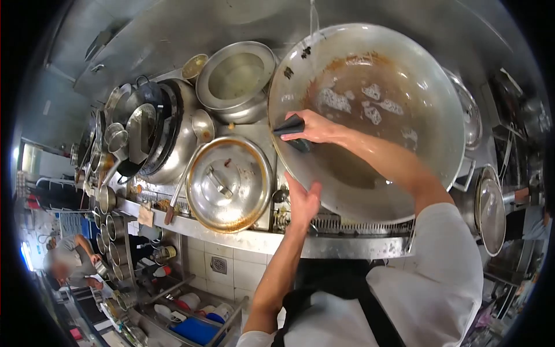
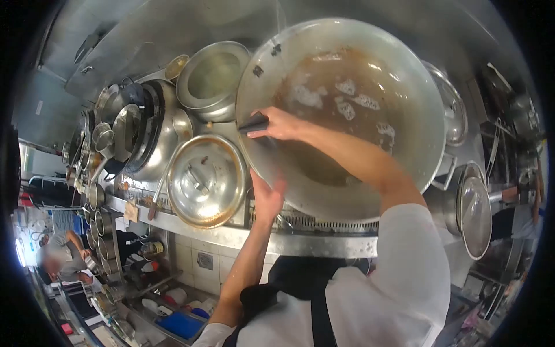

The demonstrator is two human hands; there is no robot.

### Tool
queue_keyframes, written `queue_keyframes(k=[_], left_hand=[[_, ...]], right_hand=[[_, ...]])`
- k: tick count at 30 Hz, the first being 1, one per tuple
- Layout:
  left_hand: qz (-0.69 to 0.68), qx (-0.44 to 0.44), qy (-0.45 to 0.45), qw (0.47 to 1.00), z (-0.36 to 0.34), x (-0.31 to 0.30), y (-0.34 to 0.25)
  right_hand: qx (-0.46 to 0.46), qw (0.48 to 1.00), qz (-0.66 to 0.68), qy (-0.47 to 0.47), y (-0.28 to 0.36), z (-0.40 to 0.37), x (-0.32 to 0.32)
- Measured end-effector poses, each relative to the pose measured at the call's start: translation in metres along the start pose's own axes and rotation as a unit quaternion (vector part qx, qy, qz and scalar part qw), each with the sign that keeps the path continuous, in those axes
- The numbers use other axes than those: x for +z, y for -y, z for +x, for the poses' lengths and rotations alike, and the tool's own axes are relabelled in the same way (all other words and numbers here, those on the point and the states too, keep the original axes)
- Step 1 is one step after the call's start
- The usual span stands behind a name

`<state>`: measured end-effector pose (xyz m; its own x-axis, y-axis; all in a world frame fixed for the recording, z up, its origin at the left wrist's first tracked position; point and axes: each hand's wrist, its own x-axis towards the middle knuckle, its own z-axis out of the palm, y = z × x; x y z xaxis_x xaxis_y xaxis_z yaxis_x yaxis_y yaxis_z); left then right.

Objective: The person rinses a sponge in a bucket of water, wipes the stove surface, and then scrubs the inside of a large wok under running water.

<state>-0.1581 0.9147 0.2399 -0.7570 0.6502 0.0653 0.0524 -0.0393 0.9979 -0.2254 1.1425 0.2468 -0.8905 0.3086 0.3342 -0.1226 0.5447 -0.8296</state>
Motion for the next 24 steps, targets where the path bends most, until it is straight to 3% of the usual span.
queue_keyframes(k=[1, 2, 3, 6, 7, 8, 10, 12, 13, 16, 20, 24], left_hand=[[0.013, -0.012, -0.001, 1.0, 0.003, 0.001, -0.004], [0.03, -0.036, 0.005, 0.999, -0.002, -0.002, -0.007], [-0.012, -0.062, 0.005, 0.998, -0.004, -0.003, -0.003], [-0.048, -0.081, 0.013, 0.995, -0.004, -0.001, -0.001], [-0.028, -0.051, 0.003, 0.998, -0.007, 0.0, -0.001], [-0.013, -0.011, -0.012, 1.0, 0.0, 0.001, -0.001], [-0.016, -0.02, -0.012, 1.0, 0.011, 0.003, -0.001], [-0.005, -0.068, 0.012, 0.998, -0.002, -0.003, -0.003], [0.002, -0.077, 0.005, 0.997, -0.002, -0.001, -0.008], [-0.026, -0.045, -0.018, 0.998, -0.002, 0.003, -0.008], [0.034, -0.017, 0.0, 0.999, -0.003, -0.002, -0.002], [0.01, -0.066, 0.021, 0.998, -0.003, 0.0, -0.001]], right_hand=[[-0.087, 0.988, -0.125, 0.012, -0.003, -0.002, 0.0], [0.064, 0.998, 0.027, -0.001, 0.013, 0.022, -0.014], [0.077, 0.997, 0.03, 0.003, -0.001, 0.031, -0.012], [0.139, 0.983, -0.014, -0.12, -0.037, 0.054, -0.003], [0.099, 0.995, -0.015, 0.012, -0.002, 0.019, 0.002], [0.026, 0.998, -0.017, 0.061, 0.015, -0.003, 0.006], [0.068, 0.988, -0.021, 0.138, 0.038, 0.009, -0.017], [0.178, 0.979, 0.101, 0.005, 0.002, 0.054, -0.034], [0.175, 0.98, 0.098, 0.008, 0.005, 0.048, -0.03], [0.04, 0.995, 0.004, 0.086, 0.023, 0.008, 0.0], [0.106, 0.994, -0.034, -0.014, 0.009, 0.052, -0.035], [0.122, 0.992, -0.004, 0.044, -0.01, 0.021, -0.006]])
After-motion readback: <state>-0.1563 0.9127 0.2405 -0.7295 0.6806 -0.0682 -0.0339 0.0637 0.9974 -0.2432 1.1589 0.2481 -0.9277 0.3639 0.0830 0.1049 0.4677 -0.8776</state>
